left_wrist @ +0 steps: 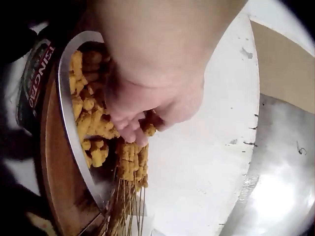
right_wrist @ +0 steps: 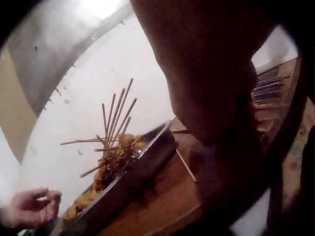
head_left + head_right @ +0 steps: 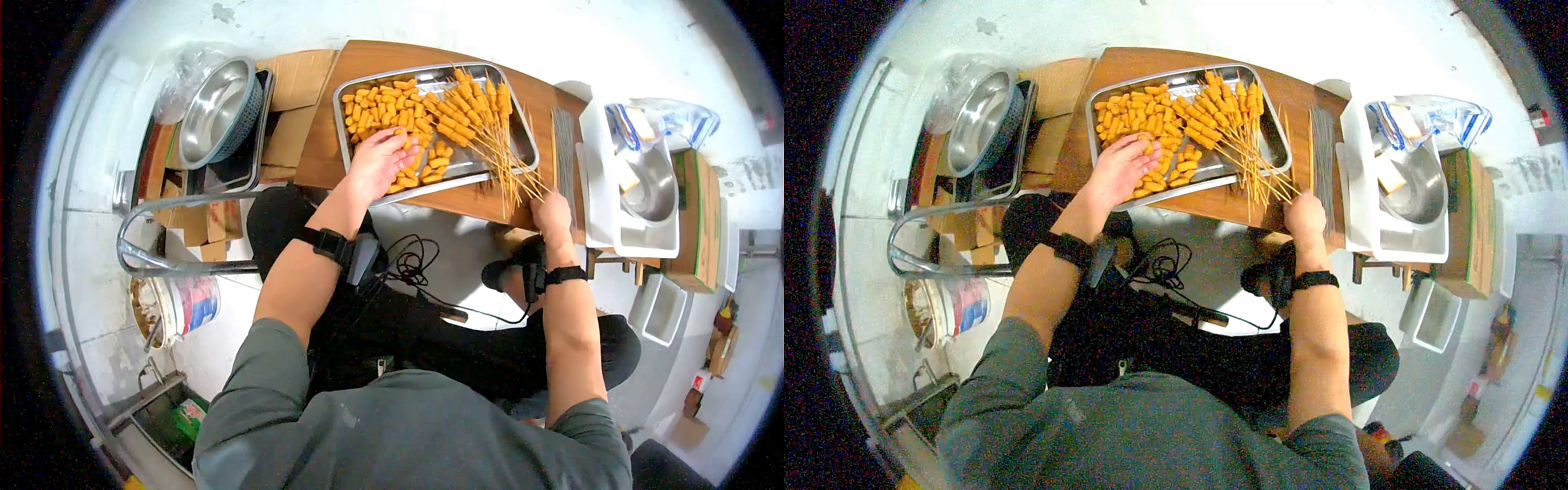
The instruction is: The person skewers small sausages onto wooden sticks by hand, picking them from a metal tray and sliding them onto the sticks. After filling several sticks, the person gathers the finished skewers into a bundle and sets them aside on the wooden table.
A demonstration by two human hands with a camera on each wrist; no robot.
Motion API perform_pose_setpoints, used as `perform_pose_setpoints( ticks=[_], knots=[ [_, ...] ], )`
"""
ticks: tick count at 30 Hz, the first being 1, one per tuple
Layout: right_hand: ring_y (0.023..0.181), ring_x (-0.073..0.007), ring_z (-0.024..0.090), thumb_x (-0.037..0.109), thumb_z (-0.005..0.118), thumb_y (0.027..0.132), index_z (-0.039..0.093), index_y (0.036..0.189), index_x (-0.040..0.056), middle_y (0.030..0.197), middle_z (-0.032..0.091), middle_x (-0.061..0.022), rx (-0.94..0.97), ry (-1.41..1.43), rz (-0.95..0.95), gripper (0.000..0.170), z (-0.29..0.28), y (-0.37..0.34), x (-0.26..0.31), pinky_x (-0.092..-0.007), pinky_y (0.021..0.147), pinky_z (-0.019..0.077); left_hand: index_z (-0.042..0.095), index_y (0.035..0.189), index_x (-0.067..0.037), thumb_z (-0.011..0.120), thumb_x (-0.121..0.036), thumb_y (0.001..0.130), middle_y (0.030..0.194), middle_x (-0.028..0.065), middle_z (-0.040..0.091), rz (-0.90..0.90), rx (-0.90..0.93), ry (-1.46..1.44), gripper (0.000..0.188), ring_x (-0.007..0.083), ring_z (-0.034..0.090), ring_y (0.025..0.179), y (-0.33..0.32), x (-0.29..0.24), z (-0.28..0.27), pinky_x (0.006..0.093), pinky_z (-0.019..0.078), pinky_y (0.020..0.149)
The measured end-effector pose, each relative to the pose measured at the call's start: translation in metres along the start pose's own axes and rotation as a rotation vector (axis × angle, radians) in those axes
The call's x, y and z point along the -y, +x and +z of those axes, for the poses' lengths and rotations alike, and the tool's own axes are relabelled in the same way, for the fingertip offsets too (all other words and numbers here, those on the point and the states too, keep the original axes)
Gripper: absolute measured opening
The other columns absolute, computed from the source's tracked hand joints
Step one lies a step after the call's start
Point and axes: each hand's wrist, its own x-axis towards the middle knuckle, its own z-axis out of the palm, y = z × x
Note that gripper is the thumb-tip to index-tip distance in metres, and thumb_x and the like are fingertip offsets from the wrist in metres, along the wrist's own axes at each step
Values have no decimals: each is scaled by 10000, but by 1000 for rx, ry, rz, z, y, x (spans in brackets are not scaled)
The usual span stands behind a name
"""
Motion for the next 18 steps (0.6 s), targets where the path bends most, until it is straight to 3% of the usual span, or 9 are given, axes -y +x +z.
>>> perform_pose_setpoints(
  ticks=[2, 7, 9, 10, 12, 14, 16, 18],
  knots=[
    [941, -371, 660, 304, 690, 809, 666, 960, 16, 976, 682, -212, -34, 18, 0, 326, -5, -3, 1, -438, 803, 548, 575, 1090, -73, 604, -144, 932, 1036, 98, 644, 4, -115, 14, 176, 201, 632, 937, -1, 0, 1, 322, 518, 803],
    [922, -434, 626, 252, 579, 789, 659, 925, -31, 932, 658, -269, -11, 122, -38, 324, -5, 3, -10, -473, 851, 501, 562, 1103, -80, 600, -164, 937, 1039, 99, 639, -14, -120, -55, 190, 204, 630, 934, -10, -7, 1, 313, 515, 813],
    [862, -425, 642, 253, 538, 820, 639, 899, -47, 884, 655, -281, -27, -157, -372, 326, 10, 25, -29, -457, 773, 523, 562, 1101, -79, 596, -160, 938, 1040, 103, 639, 3, -102, -39, 185, 206, 629, 937, -11, -11, -1, 312, 515, 810],
    [862, -425, 642, 253, 538, 820, 639, 899, -47, 884, 655, -281, -30, -156, -376, 326, 7, 22, -30, -457, 773, 523, 562, 1099, -78, 592, -156, 940, 1041, 106, 639, 16, -78, -25, 180, 208, 628, 941, -11, -13, -1, 311, 514, 808],
    [726, -387, 657, 228, 499, 851, 620, 853, -57, 767, 652, -262, -382, 361, -98, 310, -4, 11, -31, -429, 652, 522, 554, 1047, -65, 579, -172, 951, 1003, 91, 627, 41, -97, -10, 146, 190, 617, 923, -11, -12, 1, 305, 512, 769],
    [529, -201, 580, 174, 466, 878, 582, 830, -36, 595, 572, -109, -227, 684, 0, 244, -22, 12, -37, -333, 511, 468, 550, 1041, -40, 579, -164, 949, 1010, 98, 625, 45, -69, -34, 157, 195, 614, 931, -9, -9, -2, 312, 515, 778],
    [679, -221, 636, 135, 485, 873, 601, 910, -61, 755, 635, -173, -245, 852, 13, 231, -63, -20, -13, -357, 578, 493, 552, 1052, -36, 574, -149, 949, 1054, 112, 627, 40, -59, -18, 155, 212, 622, 944, -6, -9, -1, 317, 515, 809],
    [645, -216, 609, 125, 484, 868, 595, 917, -59, 739, 620, -156, -250, 945, -51, 221, -75, -50, 9, -351, 567, 483, 554, 1042, -37, 577, -155, 948, 1079, 133, 616, 56, -32, -99, 153, 220, 615, 968, -8, -6, 8, 323, 513, 822]
  ],
)
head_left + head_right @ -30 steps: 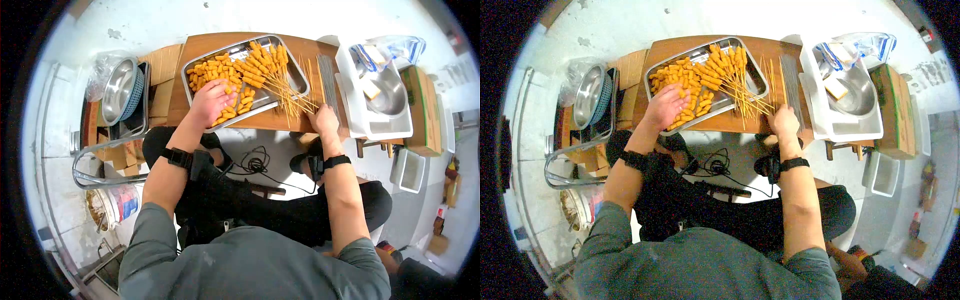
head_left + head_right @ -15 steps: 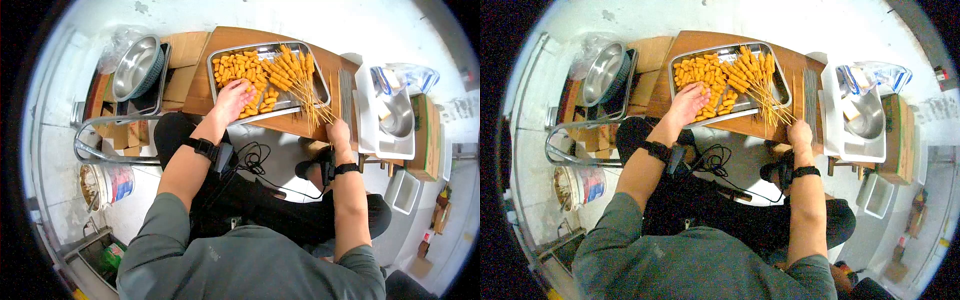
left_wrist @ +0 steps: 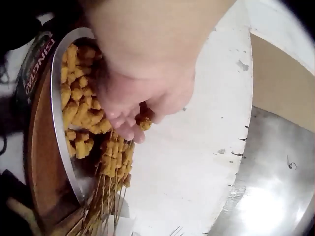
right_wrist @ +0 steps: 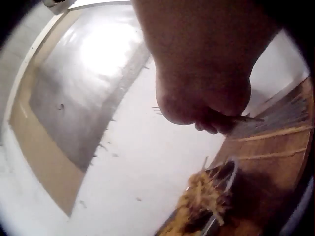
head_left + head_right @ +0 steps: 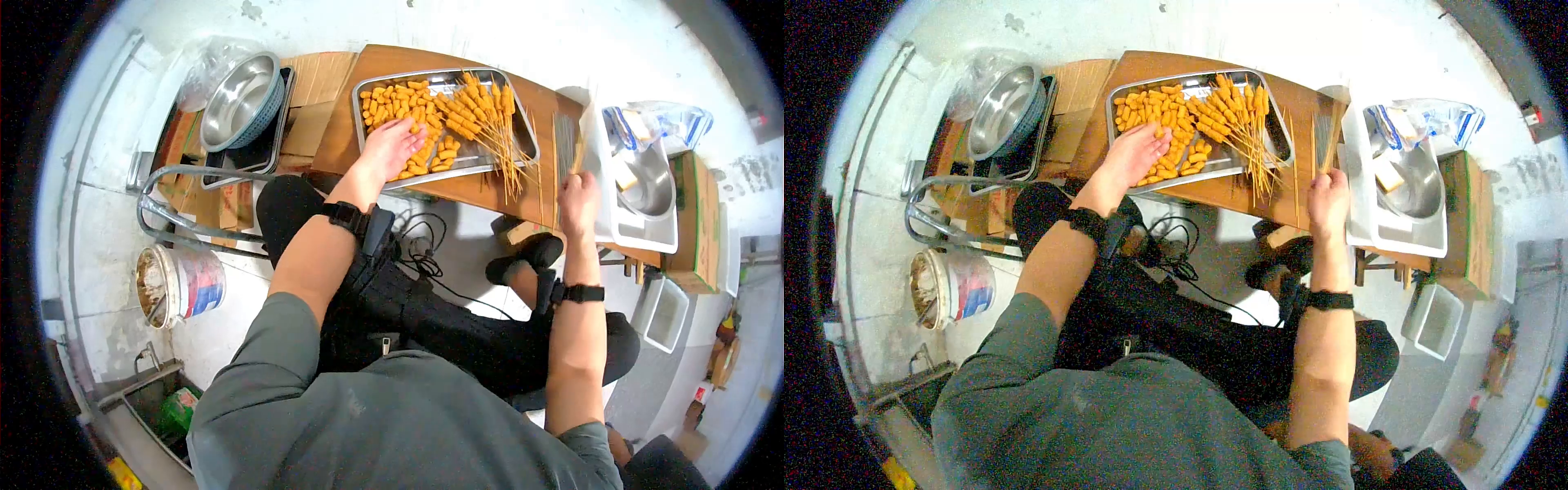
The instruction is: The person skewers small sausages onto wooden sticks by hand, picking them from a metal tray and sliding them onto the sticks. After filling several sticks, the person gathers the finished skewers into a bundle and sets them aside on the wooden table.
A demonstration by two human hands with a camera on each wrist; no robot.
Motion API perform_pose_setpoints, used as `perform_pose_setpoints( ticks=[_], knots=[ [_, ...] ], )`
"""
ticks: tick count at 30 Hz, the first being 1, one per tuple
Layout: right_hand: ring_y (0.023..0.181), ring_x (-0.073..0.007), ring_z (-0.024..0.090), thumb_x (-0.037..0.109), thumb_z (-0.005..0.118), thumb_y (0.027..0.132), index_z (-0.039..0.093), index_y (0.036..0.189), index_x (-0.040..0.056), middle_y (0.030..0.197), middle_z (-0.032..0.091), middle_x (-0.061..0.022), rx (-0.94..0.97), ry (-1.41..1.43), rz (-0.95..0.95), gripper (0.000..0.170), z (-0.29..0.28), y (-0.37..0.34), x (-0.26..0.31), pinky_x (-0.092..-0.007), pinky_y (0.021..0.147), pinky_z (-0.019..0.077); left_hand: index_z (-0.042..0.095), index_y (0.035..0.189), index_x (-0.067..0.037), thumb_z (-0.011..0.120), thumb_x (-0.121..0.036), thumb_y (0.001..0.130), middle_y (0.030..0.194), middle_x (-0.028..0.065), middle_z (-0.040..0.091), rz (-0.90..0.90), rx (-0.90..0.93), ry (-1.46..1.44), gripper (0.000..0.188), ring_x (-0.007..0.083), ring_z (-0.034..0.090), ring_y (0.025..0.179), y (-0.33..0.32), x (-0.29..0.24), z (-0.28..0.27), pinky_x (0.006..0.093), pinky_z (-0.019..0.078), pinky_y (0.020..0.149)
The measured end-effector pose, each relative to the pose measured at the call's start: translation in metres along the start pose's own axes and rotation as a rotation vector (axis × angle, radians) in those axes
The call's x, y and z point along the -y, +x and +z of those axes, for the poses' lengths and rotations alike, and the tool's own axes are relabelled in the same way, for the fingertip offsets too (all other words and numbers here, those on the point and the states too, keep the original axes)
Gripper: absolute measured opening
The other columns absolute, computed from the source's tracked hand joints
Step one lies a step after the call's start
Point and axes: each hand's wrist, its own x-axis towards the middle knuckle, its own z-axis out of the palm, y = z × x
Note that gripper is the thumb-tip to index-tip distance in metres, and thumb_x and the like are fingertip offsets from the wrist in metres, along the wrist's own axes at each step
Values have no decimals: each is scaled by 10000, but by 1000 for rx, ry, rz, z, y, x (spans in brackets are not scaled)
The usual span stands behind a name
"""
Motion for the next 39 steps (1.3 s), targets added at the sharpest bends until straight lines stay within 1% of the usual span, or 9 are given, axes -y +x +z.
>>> perform_pose_setpoints(
  ticks=[2, 3, 4, 5, 6, 11, 22, 33, 39],
  knots=[
    [592, -197, 557, 103, 484, 855, 577, 962, -43, 715, 592, -115, 49, 39, -196, 204, 21, -25, 2, -348, 554, 472, 542, 1046, -40, 576, -156, 948, 1105, 156, 609, -14, 7, -24, 156, 245, 607, 1016, -2, 0, 16, 353, 508, 848],
    [576, -162, 531, 109, 480, 868, 562, 997, -12, 701, 578, -77, 31, -35, -511, 195, 38, -41, -9, -326, 526, 457, 534, 1053, -45, 575, -154, 948, 1116, 164, 605, -11, -26, -45, 156, 261, 604, 1035, -5, -1, 29, 369, 505, 863],
    [555, -116, 503, 130, 483, 906, 546, 983, 29, 687, 570, -35, 202, 232, -49, 142, 47, -76, 34, -277, 495, 432, 527, 1060, -50, 574, -151, 948, 1128, 172, 602, -7, -62, -67, 158, 277, 600, 1054, -7, -1, 35, 386, 503, 877],
    [533, -80, 478, 156, 485, 946, 523, 938, 57, 681, 571, -12, 377, 395, 106, 106, 55, -91, 38, -232, 477, 404, 515, 1088, -55, 575, -146, 946, 1155, 187, 591, -7, 15, -94, 179, 302, 591, 1081, 3, 5, 24, 411, 496, 903],
    [526, -68, 472, 158, 488, 962, 500, 915, 66, 683, 577, -10, 428, 508, 148, 105, 72, -102, 26, -215, 473, 395, 515, 1088, -55, 575, -146, 946, 1155, 187, 591, 0, 9, -90, 179, 302, 591, 1081, 1, 4, 27, 411, 496, 903],
    [532, -69, 467, 141, 499, 959, 482, 949, 56, 701, 600, -29, 540, 507, 271, 86, 88, -129, 5, -221, 477, 383, 484, 1099, -39, 564, -154, 952, 1099, 172, 602, 9, -10, -88, 203, 300, 616, 1017, 3, 11, 28, 424, 521, 861],
    [528, -68, 462, 154, 501, 968, 488, 966, 42, 701, 608, -29, 626, 406, 239, 113, 89, -132, -1, -230, 478, 378, 539, 1055, -34, 532, -181, 969, 1047, 120, 623, 8, -52, -97, 170, 244, 608, 999, 9, 3, 23, 379, 516, 875],
    [512, -69, 475, 179, 517, 973, 484, 956, 50, 673, 599, -17, 616, 351, 206, 134, 87, -130, 1, -231, 479, 394, 520, 1035, -23, 537, -163, 968, 1042, 144, 615, 31, -102, -82, 156, 250, 619, 957, 6, -10, 20, 374, 533, 827],
    [520, -73, 489, 211, 515, 982, 548, 933, 41, 657, 594, -2, 604, 314, 151, 180, 88, -130, -1, -240, 487, 405, 510, 1039, -10, 530, -132, 969, 1033, 152, 613, 50, -91, -57, 142, 256, 625, 942, 6, -11, 20, 379, 542, 799]
  ],
)
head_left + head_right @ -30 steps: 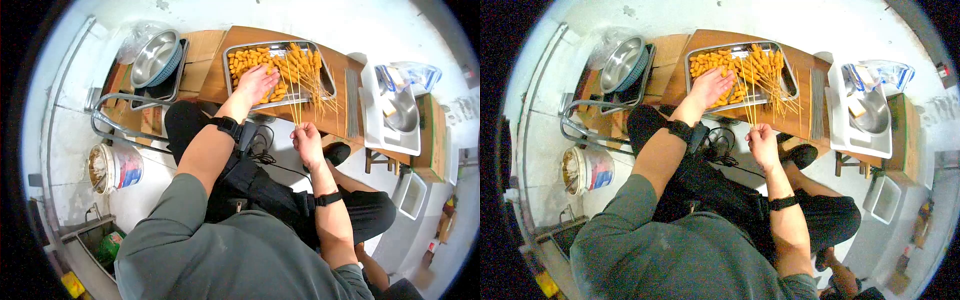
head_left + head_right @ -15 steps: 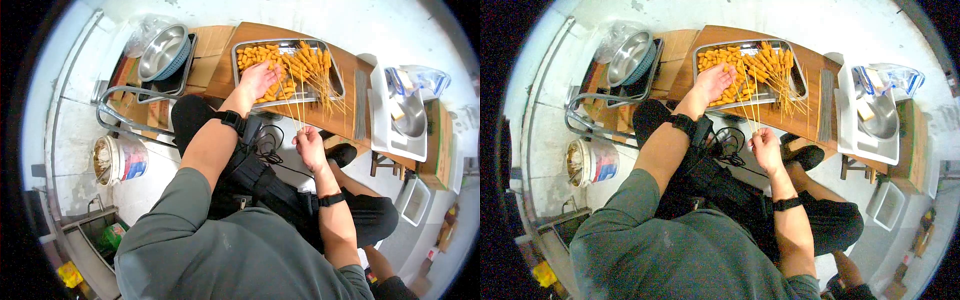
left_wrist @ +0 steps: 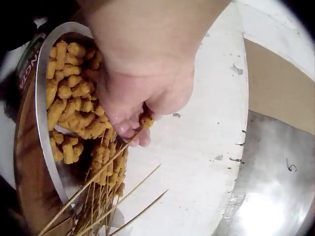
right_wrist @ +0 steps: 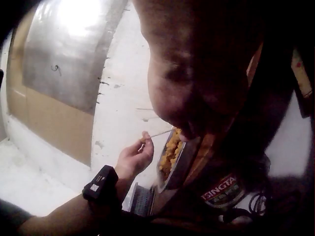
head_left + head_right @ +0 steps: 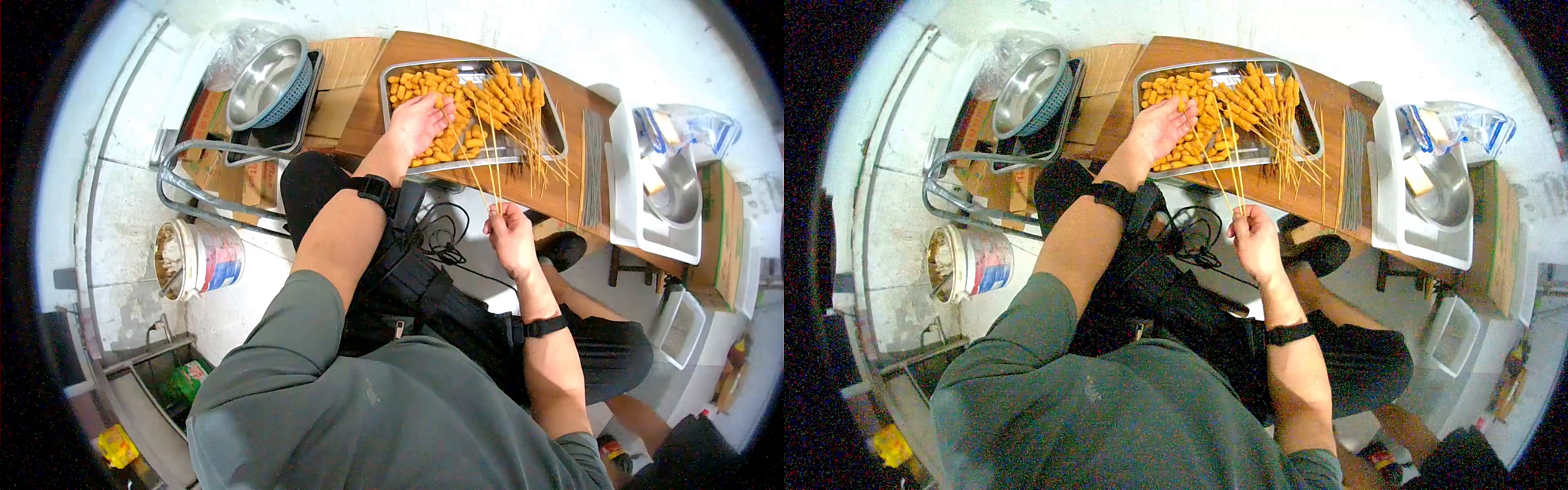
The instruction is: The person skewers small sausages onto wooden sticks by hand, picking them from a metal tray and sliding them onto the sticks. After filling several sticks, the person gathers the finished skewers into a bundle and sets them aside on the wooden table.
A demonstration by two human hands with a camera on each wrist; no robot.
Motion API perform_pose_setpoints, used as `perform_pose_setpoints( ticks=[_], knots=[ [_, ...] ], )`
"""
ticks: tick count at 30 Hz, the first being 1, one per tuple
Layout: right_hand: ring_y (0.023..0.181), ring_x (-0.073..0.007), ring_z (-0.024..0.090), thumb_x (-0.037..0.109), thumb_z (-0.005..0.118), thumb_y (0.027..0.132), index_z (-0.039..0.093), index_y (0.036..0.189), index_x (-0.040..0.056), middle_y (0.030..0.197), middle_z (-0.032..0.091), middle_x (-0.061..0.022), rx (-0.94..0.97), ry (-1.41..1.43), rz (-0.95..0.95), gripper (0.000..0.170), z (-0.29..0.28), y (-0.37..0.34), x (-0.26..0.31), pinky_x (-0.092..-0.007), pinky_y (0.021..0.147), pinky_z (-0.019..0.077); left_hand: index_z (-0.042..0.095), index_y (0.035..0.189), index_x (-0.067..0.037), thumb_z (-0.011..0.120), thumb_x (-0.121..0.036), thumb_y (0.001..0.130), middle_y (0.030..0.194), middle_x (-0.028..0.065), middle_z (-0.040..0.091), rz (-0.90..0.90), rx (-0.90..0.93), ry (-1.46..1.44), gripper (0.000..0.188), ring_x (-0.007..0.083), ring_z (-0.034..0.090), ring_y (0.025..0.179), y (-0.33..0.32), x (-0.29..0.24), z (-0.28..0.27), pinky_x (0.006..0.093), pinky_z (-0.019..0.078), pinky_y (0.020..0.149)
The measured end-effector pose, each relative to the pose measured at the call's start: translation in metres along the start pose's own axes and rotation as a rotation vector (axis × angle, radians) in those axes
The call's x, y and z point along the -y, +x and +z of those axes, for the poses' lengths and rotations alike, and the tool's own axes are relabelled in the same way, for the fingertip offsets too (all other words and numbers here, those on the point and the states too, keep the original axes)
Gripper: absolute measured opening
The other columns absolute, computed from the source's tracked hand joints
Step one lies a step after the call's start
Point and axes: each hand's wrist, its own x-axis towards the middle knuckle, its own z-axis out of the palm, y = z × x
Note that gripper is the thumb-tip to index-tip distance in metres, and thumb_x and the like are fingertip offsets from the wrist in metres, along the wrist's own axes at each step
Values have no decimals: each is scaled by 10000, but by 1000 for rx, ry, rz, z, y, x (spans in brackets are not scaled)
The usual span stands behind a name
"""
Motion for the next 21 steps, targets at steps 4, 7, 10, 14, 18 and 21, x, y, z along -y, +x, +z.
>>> perform_pose_setpoints(
  ticks=[4, 7, 10, 14, 18, 21],
  knots=[
    [522, -76, 498, 231, 525, 979, 569, 904, 33, 654, 597, 0, -33, -88, -23, 217, -2, 1, 0, -247, 494, 414, 512, 1048, -5, 532, -133, 969, 1036, 154, 613, 12, -2, 35, 152, 257, 624, 946, 0, 0, 1, 379, 543, 800],
    [516, -78, 499, 237, 529, 977, 570, 900, 32, 650, 599, -3, -32, -89, -39, 223, -2, 1, -3, -252, 491, 415, 512, 1059, -2, 534, -135, 970, 1035, 155, 612, 18, 16, 61, 162, 257, 624, 949, -1, 0, 1, 376, 544, 800],
    [507, -81, 497, 236, 528, 977, 571, 900, 31, 645, 600, -4, -33, -82, -42, 222, -1, 2, -6, -258, 486, 414, 514, 1069, -1, 531, -134, 971, 1033, 154, 613, 16, 9, 72, 166, 257, 624, 949, -1, 0, 1, 372, 545, 798],
    [529, -85, 506, 216, 527, 976, 571, 899, 29, 654, 604, -10, -48, -109, -49, 208, -1, 2, -5, -259, 503, 420, 516, 1068, -2, 531, -137, 972, 1034, 152, 614, 30, 11, 87, 166, 256, 624, 948, 0, 1, 0, 374, 542, 805],
    [567, -88, 520, 201, 531, 973, 575, 900, 26, 670, 608, -16, -52, -78, -35, 195, 1, 0, -3, -258, 532, 429, 563, 1093, -17, 566, -168, 956, 1091, 134, 636, 27, 39, 110, 203, 241, 624, 999, 1, 4, -2, 370, 520, 867],
    [597, -91, 531, 190, 536, 969, 578, 903, 24, 682, 611, -19, -51, -58, -26, 183, 2, 1, -3, -258, 558, 438, 557, 1105, -8, 569, -166, 954, 1096, 145, 633, 30, 42, 110, 220, 249, 621, 1006, -1, 6, 0, 374, 516, 870]
  ],
)
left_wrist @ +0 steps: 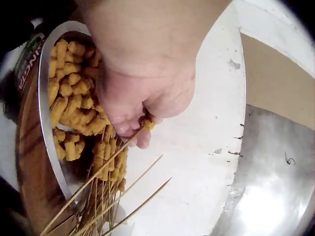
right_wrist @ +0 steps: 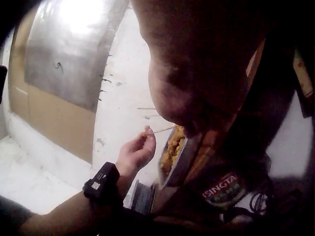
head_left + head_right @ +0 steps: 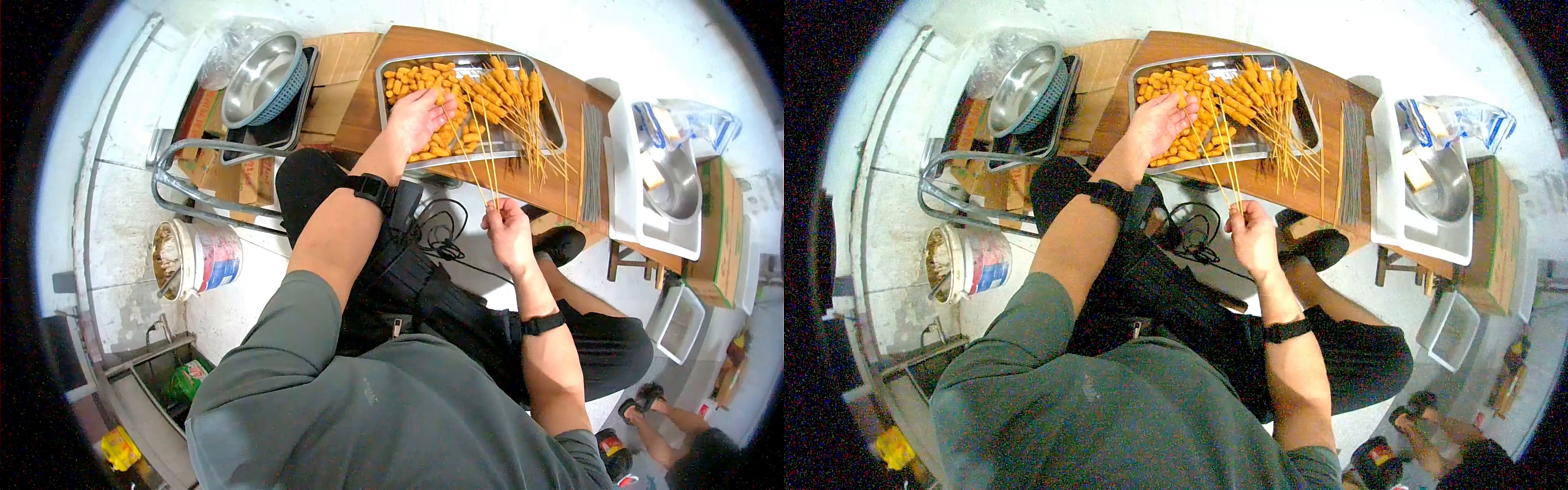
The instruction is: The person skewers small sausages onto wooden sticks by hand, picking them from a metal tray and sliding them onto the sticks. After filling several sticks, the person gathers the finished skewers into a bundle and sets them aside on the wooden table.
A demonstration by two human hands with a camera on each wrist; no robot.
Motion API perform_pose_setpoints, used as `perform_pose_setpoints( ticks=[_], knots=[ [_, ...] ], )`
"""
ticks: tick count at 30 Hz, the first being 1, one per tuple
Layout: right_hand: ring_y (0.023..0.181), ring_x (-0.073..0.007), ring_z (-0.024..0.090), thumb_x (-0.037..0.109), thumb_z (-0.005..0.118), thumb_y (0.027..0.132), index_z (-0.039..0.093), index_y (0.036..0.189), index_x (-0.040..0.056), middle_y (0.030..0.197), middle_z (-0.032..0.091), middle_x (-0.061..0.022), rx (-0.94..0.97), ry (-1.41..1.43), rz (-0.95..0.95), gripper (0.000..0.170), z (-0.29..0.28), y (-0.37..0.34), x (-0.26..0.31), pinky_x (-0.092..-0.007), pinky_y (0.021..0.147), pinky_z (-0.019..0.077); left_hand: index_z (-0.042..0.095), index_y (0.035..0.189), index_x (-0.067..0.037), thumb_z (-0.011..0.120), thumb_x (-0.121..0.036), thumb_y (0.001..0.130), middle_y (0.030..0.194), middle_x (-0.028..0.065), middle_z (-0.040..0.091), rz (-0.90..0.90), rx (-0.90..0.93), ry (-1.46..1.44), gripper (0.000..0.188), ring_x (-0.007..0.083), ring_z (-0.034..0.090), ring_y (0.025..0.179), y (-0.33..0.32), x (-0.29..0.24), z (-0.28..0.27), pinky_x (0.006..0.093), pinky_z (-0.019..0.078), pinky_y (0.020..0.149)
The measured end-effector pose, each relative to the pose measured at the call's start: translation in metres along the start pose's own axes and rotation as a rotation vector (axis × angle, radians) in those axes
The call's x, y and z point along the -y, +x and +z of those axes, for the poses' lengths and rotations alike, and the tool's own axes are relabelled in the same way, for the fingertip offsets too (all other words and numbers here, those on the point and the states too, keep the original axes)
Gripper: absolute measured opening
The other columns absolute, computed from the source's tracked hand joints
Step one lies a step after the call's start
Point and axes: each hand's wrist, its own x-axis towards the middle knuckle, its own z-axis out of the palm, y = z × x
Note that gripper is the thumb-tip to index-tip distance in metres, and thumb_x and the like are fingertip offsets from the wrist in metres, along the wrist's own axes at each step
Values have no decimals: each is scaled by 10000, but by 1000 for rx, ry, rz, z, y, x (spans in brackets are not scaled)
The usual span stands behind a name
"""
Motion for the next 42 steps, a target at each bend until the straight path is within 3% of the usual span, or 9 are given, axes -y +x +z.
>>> perform_pose_setpoints(
  ticks=[17, 24, 26, 27, 30, 32, 34, 35, 42],
  knots=[
    [576, -138, 550, 206, 533, 967, 587, 870, 17, 660, 618, -56, -85, -114, -51, 218, 4, 3, 9, -300, 565, 451, 570, 1103, 0, 537, -188, 969, 1095, 172, 634, -21, 85, 56, 233, 273, 615, 1034, -11, 20, 8, 387, 507, 898],
    [581, -145, 541, 221, 521, 972, 562, 815, 18, 648, 599, -59, -130, -33, -46, 260, 2, 13, 15, -310, 571, 450, 568, 1095, -3, 531, -233, 974, 1037, 137, 663, -232, 153, 279, 263, 234, 660, 911, -21, 23, 20, 333, 537, 810],
    [579, -146, 540, 223, 520, 972, 555, 801, 18, 646, 595, -61, -167, -107, -49, 269, -7, 14, 17, -312, 570, 448, 585, 1032, 1, 579, -268, 948, 1001, 119, 668, -53, 48, 670, 282, 198, 656, 859, -6, 9, 11, 302, 542, 737],
    [574, -145, 537, 216, 521, 970, 558, 808, 18, 646, 593, -60, -192, -105, -76, 258, -9, 16, 14, -312, 566, 445, 585, 1032, 1, 579, -268, 948, 1001, 119, 668, -56, 50, 673, 282, 198, 656, 859, -3, 3, 7, 302, 542, 737],
    [570, -141, 531, 221, 517, 973, 564, 819, 19, 648, 593, -53, -180, -57, -40, 258, -13, 16, 13, -310, 563, 443, 644, 856, -32, 683, -272, 858, 790, 100, 660, 27, -77, 1378, 243, 134, 627, 718, 3, -20, -2, 281, 514, 655],
    [570, -136, 531, 223, 517, 973, 567, 828, 21, 649, 594, -50, -178, -56, -47, 254, -12, 17, 11, -306, 560, 441, 646, 844, -32, 694, -252, 826, 761, 123, 661, 150, -29, 1587, 226, 180, 648, 722, 9, -10, -17, 331, 519, 682],
    [569, -127, 530, 227, 518, 975, 572, 845, 24, 652, 597, -44, -173, -68, -55, 247, -12, 17, 8, -298, 554, 438, 646, 883, -23, 687, -254, 817, 831, 146, 678, 365, 207, 1753, 244, 269, 667, 801, 8, -3, -22, 379, 523, 742],
    [569, -127, 530, 227, 518, 975, 572, 845, 24, 652, 597, -44, -174, -68, -55, 247, -12, 16, 8, -298, 554, 438, 653, 953, -19, 678, -246, 817, 942, 167, 685, 326, 283, 1909, 265, 332, 654, 908, 12, 0, -22, 397, 517, 808],
    [571, -144, 538, 235, 520, 974, 574, 853, 21, 664, 613, -60, -161, -89, -33, 252, -8, 13, 7, -308, 562, 447, 650, 1041, -29, 672, -263, 814, 1059, 198, 659, 86, 315, 2084, 327, 347, 621, 1022, -1, 2, -4, 433, 492, 880]
  ],
)
